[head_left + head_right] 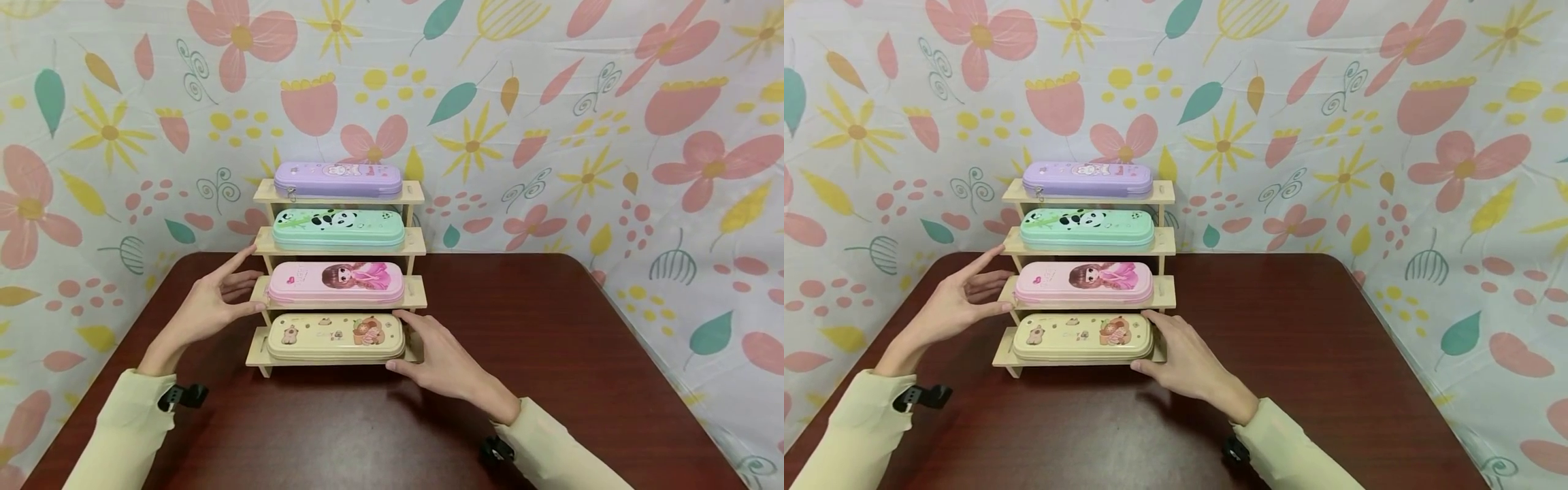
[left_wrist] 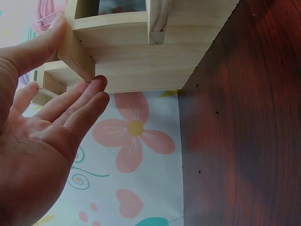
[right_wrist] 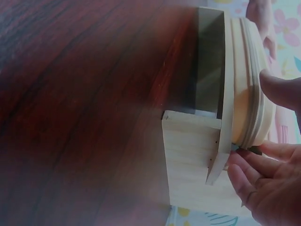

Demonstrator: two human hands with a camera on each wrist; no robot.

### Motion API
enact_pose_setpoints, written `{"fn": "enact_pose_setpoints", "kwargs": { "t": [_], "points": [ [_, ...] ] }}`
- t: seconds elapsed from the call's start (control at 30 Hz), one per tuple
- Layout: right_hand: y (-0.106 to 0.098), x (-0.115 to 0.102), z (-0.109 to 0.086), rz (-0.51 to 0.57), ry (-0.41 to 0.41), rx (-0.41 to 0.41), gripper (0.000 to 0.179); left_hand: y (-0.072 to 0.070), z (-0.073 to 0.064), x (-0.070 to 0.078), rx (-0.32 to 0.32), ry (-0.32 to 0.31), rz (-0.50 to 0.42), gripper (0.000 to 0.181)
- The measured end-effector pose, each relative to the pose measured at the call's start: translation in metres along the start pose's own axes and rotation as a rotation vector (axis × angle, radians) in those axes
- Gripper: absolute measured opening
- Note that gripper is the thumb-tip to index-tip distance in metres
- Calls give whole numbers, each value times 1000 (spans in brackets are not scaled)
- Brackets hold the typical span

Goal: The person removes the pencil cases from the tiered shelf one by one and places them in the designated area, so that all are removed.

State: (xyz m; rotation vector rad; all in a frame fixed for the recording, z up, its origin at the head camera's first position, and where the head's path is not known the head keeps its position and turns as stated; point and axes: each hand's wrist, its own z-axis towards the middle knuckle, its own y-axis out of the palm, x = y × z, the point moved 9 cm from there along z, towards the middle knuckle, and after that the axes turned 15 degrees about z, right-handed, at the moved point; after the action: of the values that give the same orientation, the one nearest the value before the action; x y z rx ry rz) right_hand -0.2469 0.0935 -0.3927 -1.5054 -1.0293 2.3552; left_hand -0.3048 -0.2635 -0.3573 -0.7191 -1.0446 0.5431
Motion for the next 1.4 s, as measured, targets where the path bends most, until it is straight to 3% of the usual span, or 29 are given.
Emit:
{"fn": "enact_pose_setpoints", "kwargs": {
  "t": [0.33, 0.63, 1.4],
  "points": [
    [1, -3, 5, 63, -68, 20, 73, 1, 1, -1, 1, 2, -28, 103],
    [5, -2, 11, 82, -74, -20, 81, 4, 0, -1, -18, 7, -80, 102],
    [4, 8, 17, 226, 20, -39, 77, 3, 1, -3, -28, 1, -72, 101]
  ]
}}
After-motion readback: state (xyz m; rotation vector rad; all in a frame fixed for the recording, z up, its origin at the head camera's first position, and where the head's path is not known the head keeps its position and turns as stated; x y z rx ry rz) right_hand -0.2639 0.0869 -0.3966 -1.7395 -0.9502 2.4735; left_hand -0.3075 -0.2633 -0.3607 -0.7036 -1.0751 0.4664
